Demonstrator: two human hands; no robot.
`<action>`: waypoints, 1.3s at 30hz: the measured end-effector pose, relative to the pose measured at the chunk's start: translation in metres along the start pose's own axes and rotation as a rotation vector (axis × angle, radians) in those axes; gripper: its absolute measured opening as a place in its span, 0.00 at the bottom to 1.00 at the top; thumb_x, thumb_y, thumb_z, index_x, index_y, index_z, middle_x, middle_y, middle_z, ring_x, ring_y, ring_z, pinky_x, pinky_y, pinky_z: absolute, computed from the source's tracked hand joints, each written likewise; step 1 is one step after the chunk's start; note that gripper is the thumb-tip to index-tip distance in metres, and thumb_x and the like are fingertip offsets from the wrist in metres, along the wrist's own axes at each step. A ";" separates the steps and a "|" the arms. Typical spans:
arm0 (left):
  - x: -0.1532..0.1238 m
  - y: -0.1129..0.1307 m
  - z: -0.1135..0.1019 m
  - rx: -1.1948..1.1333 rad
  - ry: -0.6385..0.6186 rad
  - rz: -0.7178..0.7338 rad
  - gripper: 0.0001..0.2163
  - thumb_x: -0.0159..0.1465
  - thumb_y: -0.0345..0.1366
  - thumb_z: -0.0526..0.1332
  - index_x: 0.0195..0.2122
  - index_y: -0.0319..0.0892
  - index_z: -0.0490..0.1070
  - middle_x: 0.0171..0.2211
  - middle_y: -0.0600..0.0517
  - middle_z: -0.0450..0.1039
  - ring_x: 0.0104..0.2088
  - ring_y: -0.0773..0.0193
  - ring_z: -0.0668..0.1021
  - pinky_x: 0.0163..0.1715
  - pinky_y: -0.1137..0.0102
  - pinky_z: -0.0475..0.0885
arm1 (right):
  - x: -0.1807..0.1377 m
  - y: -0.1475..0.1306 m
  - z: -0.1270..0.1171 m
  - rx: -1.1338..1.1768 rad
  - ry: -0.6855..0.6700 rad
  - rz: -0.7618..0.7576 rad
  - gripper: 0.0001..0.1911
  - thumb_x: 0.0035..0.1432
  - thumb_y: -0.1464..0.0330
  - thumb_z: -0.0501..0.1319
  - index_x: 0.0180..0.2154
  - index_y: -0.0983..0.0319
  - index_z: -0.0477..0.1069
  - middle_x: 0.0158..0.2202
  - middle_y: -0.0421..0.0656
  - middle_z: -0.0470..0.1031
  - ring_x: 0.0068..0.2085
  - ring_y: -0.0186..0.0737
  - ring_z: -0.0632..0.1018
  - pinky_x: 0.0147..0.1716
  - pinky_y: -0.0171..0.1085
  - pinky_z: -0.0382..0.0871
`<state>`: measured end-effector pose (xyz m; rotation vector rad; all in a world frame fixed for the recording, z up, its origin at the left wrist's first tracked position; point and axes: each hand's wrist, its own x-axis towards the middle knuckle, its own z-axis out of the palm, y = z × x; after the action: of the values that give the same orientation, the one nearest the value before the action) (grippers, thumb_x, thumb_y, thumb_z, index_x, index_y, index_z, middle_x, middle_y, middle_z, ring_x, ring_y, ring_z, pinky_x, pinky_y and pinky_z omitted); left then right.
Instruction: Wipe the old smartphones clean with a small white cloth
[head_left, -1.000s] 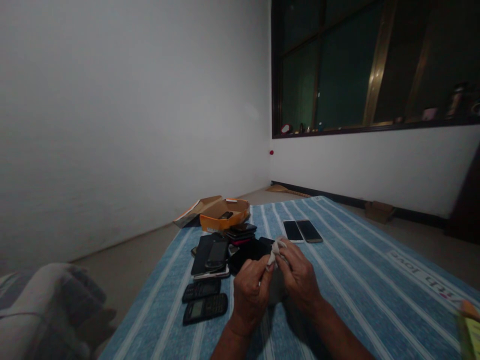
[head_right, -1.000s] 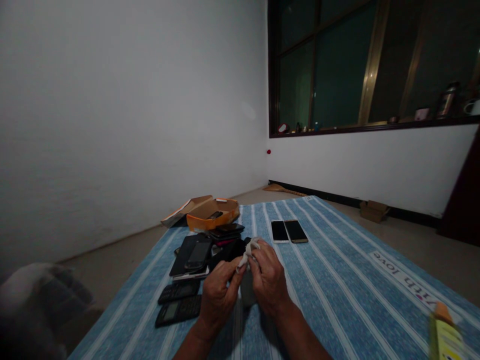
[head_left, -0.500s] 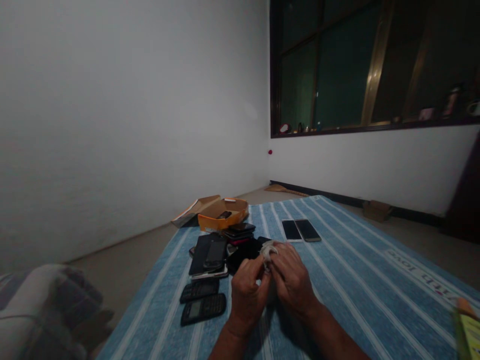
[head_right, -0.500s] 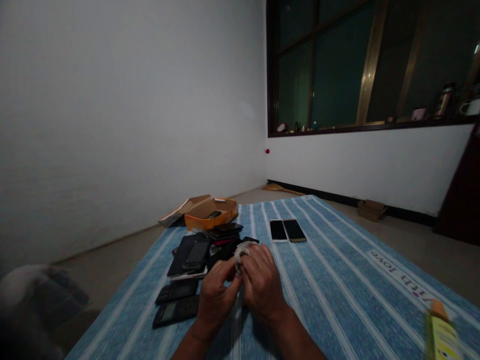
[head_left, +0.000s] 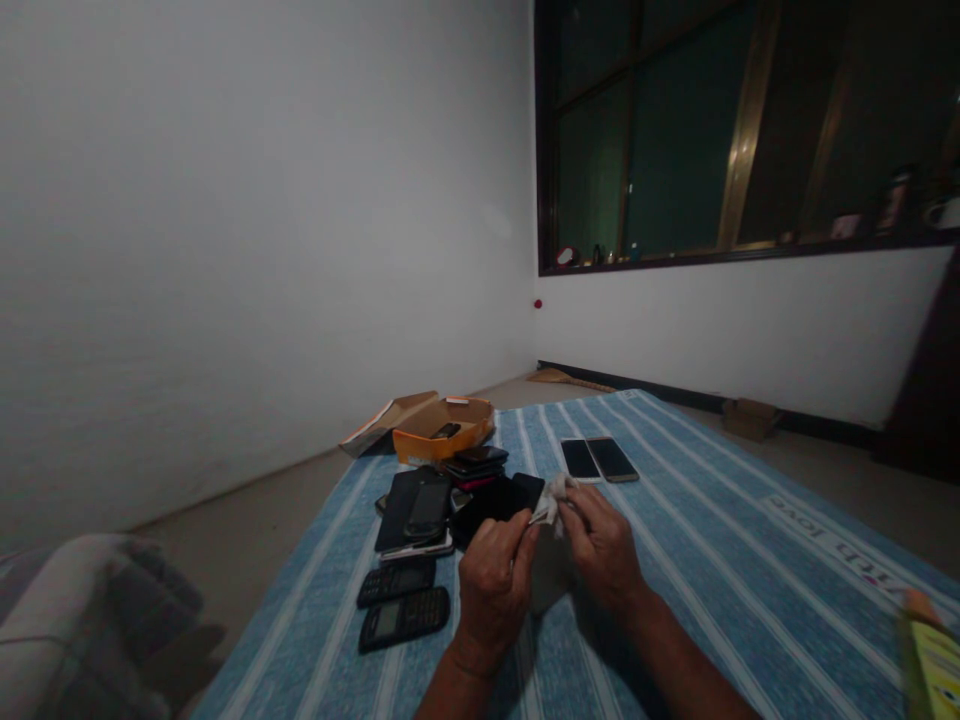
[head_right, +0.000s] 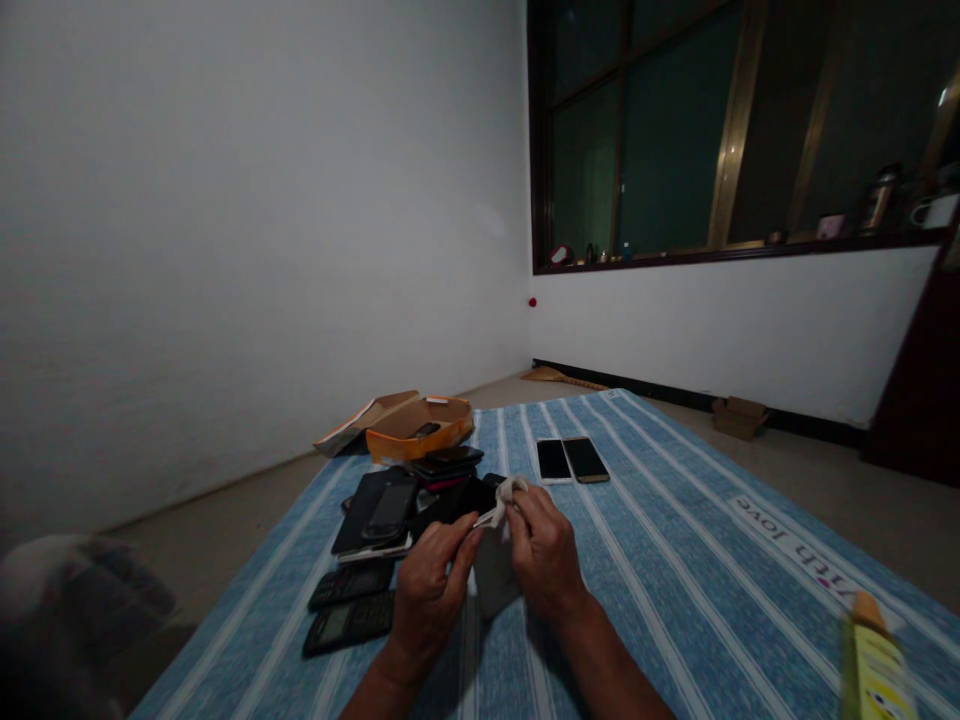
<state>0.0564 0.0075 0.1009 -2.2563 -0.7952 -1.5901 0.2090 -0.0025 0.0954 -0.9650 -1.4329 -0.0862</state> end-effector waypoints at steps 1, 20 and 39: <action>0.000 0.000 0.000 0.006 0.002 -0.001 0.10 0.72 0.33 0.55 0.42 0.38 0.75 0.28 0.50 0.78 0.26 0.64 0.76 0.28 0.72 0.73 | 0.000 -0.001 0.000 0.025 -0.004 0.049 0.12 0.64 0.69 0.55 0.39 0.59 0.77 0.39 0.46 0.80 0.42 0.42 0.81 0.41 0.38 0.75; 0.009 0.008 -0.004 0.013 0.027 0.043 0.10 0.72 0.30 0.53 0.38 0.39 0.73 0.25 0.52 0.77 0.23 0.64 0.75 0.25 0.72 0.71 | -0.005 -0.013 0.008 -0.012 0.011 -0.160 0.13 0.66 0.73 0.55 0.47 0.59 0.75 0.47 0.48 0.79 0.52 0.45 0.77 0.54 0.45 0.71; 0.008 0.009 -0.003 0.012 0.039 0.060 0.08 0.72 0.30 0.54 0.39 0.39 0.73 0.26 0.51 0.77 0.24 0.65 0.75 0.26 0.72 0.71 | 0.005 0.000 -0.003 -0.025 0.007 0.131 0.12 0.65 0.69 0.55 0.34 0.61 0.76 0.30 0.42 0.77 0.32 0.40 0.80 0.32 0.36 0.74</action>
<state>0.0612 0.0006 0.1107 -2.2123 -0.7183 -1.5928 0.2125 -0.0020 0.1007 -1.0755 -1.3611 -0.0112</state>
